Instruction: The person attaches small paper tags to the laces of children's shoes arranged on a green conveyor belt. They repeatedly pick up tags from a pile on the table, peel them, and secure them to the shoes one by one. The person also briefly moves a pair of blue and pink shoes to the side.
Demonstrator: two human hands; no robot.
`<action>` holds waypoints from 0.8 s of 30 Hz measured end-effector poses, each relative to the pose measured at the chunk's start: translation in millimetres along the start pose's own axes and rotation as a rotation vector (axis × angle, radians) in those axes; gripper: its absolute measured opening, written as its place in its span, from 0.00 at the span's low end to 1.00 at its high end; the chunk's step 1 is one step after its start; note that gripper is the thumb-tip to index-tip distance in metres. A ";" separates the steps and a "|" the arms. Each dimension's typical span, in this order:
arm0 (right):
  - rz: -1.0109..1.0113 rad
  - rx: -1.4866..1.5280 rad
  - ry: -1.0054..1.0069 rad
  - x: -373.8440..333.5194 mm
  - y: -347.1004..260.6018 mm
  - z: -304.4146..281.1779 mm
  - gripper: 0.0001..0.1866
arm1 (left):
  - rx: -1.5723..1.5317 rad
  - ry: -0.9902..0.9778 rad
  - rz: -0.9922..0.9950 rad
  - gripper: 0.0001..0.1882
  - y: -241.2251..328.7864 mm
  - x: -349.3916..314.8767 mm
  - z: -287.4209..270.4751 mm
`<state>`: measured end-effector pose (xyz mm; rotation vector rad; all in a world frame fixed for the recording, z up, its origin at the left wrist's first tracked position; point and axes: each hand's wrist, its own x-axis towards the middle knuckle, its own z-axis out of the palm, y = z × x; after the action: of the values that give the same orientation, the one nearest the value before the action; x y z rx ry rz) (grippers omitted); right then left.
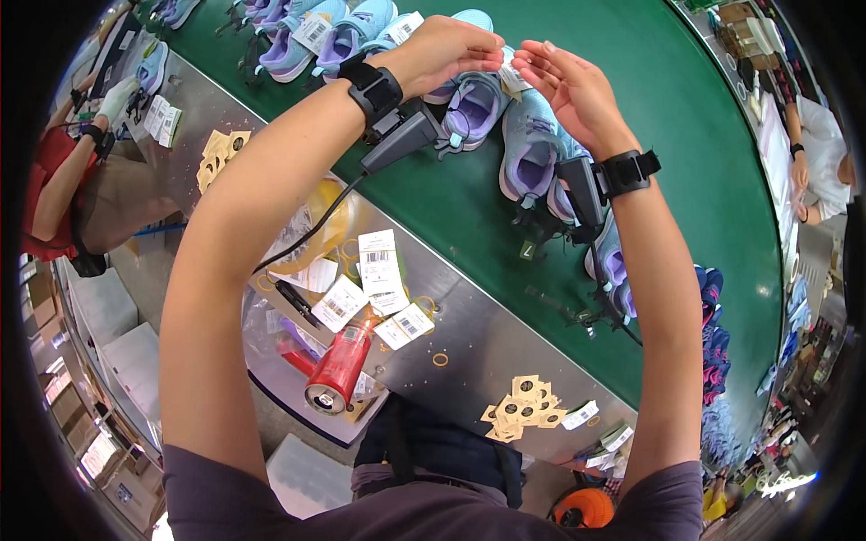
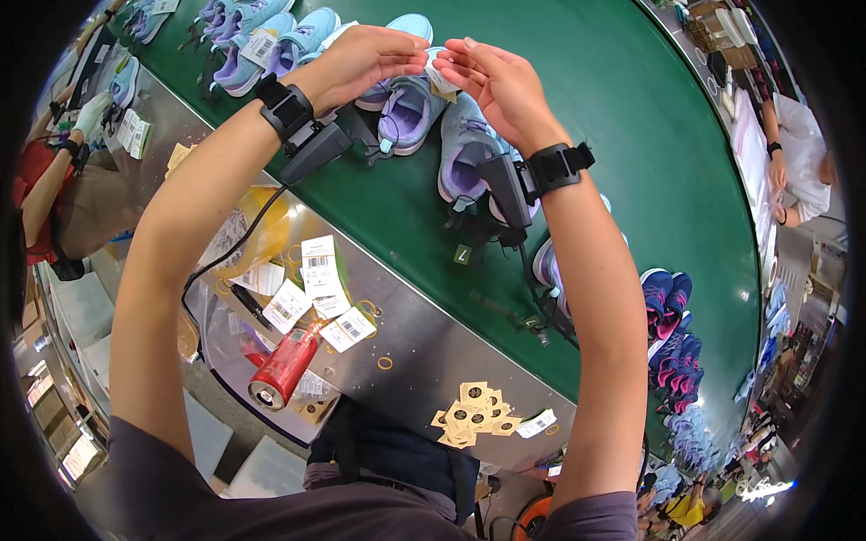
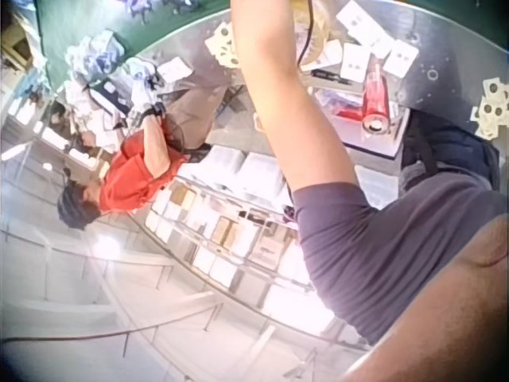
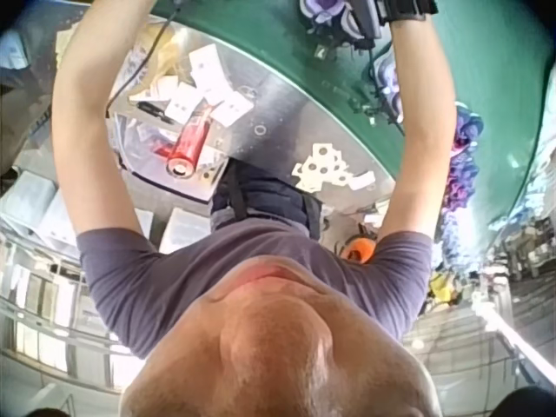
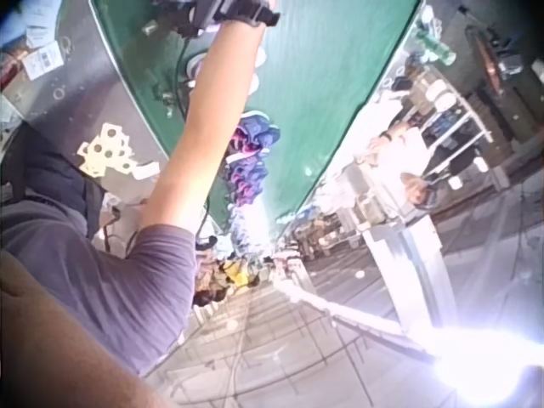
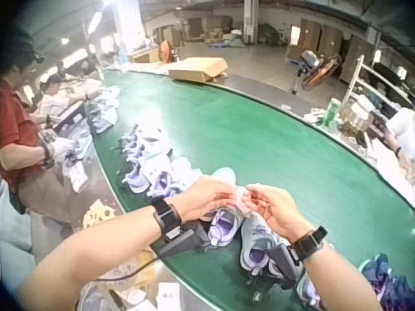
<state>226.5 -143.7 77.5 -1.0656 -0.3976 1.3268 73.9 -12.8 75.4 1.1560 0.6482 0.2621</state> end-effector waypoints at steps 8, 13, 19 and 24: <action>-0.155 -0.265 0.034 10.8 6.0 -1.6 0.16 | 0.084 0.041 0.073 0.15 -0.8 1.6 3.8; -0.182 -0.318 0.061 18.3 8.7 5.0 0.14 | 0.158 0.012 0.107 0.22 -3.8 3.5 4.5; -0.189 -0.362 0.048 19.1 8.0 10.0 0.14 | 0.216 0.018 0.117 0.25 -4.0 9.4 -4.2; -0.281 -0.474 0.121 20.2 6.5 18.6 0.15 | 0.189 0.005 0.094 0.24 -4.5 14.1 -5.3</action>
<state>213.7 -118.7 75.1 -1.4148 -0.7665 0.9312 81.3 -3.4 65.2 1.3699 0.6335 0.2877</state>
